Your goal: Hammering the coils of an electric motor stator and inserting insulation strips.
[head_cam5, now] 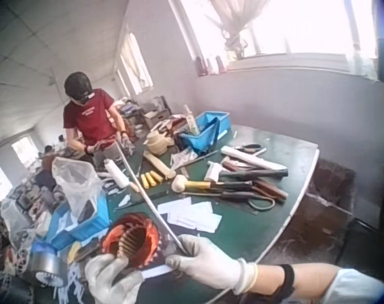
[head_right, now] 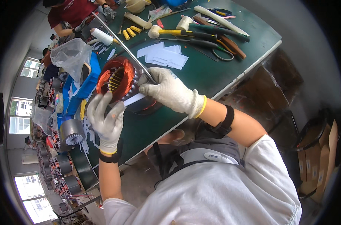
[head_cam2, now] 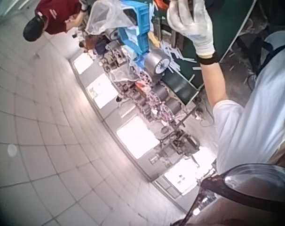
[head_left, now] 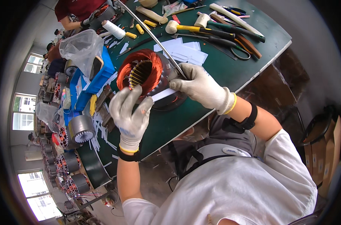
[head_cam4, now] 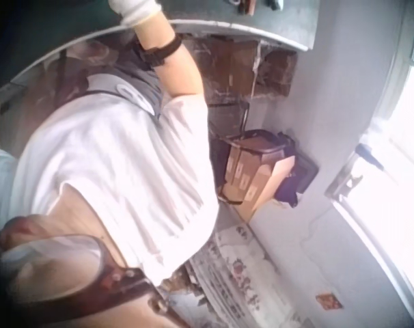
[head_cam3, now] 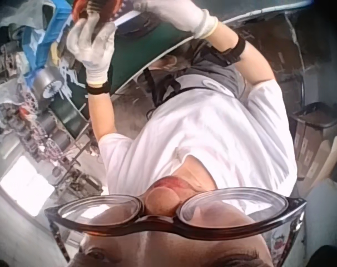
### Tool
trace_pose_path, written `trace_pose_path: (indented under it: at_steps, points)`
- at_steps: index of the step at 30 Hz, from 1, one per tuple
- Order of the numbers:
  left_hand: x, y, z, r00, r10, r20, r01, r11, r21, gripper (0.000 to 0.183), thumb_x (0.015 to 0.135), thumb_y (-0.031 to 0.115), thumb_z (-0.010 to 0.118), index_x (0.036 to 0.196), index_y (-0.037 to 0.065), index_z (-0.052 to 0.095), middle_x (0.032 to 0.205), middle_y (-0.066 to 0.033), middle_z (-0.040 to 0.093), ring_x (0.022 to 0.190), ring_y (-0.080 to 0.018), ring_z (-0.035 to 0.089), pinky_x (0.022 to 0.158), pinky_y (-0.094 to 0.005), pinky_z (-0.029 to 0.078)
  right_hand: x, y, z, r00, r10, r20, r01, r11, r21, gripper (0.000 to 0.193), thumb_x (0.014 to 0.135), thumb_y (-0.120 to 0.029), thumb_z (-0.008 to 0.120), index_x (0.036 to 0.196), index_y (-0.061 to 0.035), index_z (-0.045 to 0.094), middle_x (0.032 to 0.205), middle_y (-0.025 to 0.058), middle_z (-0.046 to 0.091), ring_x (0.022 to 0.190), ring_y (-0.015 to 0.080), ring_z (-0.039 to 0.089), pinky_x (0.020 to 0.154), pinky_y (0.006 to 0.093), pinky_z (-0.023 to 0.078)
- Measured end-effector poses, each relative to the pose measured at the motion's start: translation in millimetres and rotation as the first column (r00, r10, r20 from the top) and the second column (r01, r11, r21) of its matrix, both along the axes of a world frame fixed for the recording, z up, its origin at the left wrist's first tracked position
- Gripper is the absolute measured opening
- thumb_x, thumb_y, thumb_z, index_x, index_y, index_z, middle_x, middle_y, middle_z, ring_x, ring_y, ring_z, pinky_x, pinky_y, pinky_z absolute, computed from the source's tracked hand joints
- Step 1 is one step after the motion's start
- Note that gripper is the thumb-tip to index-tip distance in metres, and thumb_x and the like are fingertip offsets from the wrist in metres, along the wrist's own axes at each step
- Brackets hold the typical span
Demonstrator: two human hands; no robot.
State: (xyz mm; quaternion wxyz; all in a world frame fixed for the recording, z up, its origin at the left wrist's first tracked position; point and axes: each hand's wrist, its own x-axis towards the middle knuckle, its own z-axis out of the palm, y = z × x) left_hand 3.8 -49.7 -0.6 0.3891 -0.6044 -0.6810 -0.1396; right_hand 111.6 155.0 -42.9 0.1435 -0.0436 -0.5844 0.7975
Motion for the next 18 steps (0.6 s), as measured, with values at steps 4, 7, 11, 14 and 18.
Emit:
trace_pose_path:
  at_steps: [4, 7, 11, 14, 18]
  points:
    - [-19.0, 7.4, 8.5, 0.912, -0.101, 0.397, 0.14, 0.988, -0.071, 0.011, 0.074, 0.014, 0.078, 0.082, 0.018, 0.071, 0.117, -0.0079, 0.066, 0.11, -0.0312, 0.056, 0.103, -0.0513, 0.037, -5.6, 2.5, -1.6, 0.996, -0.035, 0.08, 0.032, 0.999, 0.036, 0.019, 0.094, -0.019, 0.07, 0.105, -0.005, 0.062, 0.083, -0.0041, 0.059, 0.064, 0.0033, 0.047, 0.055, 0.0209, 0.039]
    - [-15.1, 5.3, 8.8, 0.863, -0.007, 0.505, 0.127, 0.971, -0.204, 0.016, 0.068, 0.01, 0.082, 0.083, 0.012, 0.077, 0.122, -0.0143, 0.062, 0.12, -0.0321, 0.053, 0.105, -0.0486, 0.037, 20.0, 18.8, 1.4, 0.977, -0.172, 0.126, 0.134, 0.954, 0.267, 0.024, 0.101, -0.029, 0.058, 0.106, -0.0059, 0.063, 0.083, -0.0032, 0.059, 0.063, 0.0028, 0.045, 0.054, 0.0197, 0.037]
    - [-3.9, 12.6, 4.0, 0.828, 0.0, 0.561, 0.06, 0.994, -0.088, 0.018, 0.067, 0.006, 0.08, 0.084, 0.011, 0.077, 0.103, -0.0108, 0.062, 0.11, -0.0306, 0.053, 0.102, -0.0457, 0.036, 83.4, 52.9, 11.6, 0.932, -0.268, 0.244, 0.179, 0.925, 0.335, 0.028, 0.102, -0.016, 0.053, 0.122, 0.0015, 0.062, 0.092, 0.003, 0.065, 0.081, 0.0112, 0.059, 0.075, 0.0272, 0.05]
    - [-0.1, 19.9, -2.7, 0.877, 0.0, 0.481, 0.023, 0.999, -0.043, 0.014, 0.068, 0.013, 0.08, 0.078, 0.019, 0.072, 0.101, -0.0053, 0.061, 0.102, -0.0271, 0.056, 0.11, -0.0592, 0.028, 127.3, 60.3, 6.2, 0.872, -0.481, -0.093, 0.4, 0.589, 0.702, 0.043, 0.092, 0.005, 0.053, 0.134, -0.002, 0.059, 0.09, 0.0068, 0.064, 0.077, 0.013, 0.059, 0.077, 0.0284, 0.051]
    - [11.2, 32.2, -10.6, 0.923, 0.089, 0.375, -0.091, 0.996, -0.014, 0.012, 0.068, 0.018, 0.08, 0.079, 0.019, 0.073, 0.099, -0.0066, 0.062, 0.1, -0.0273, 0.056, 0.107, -0.0571, 0.033, 175.1, 69.9, 41.4, 0.929, -0.362, -0.083, 0.206, 0.316, 0.926, 0.05, 0.081, 0.01, 0.059, 0.127, -0.0075, 0.067, 0.079, 0.0103, 0.062, 0.066, 0.0203, 0.061, 0.066, 0.0313, 0.051]
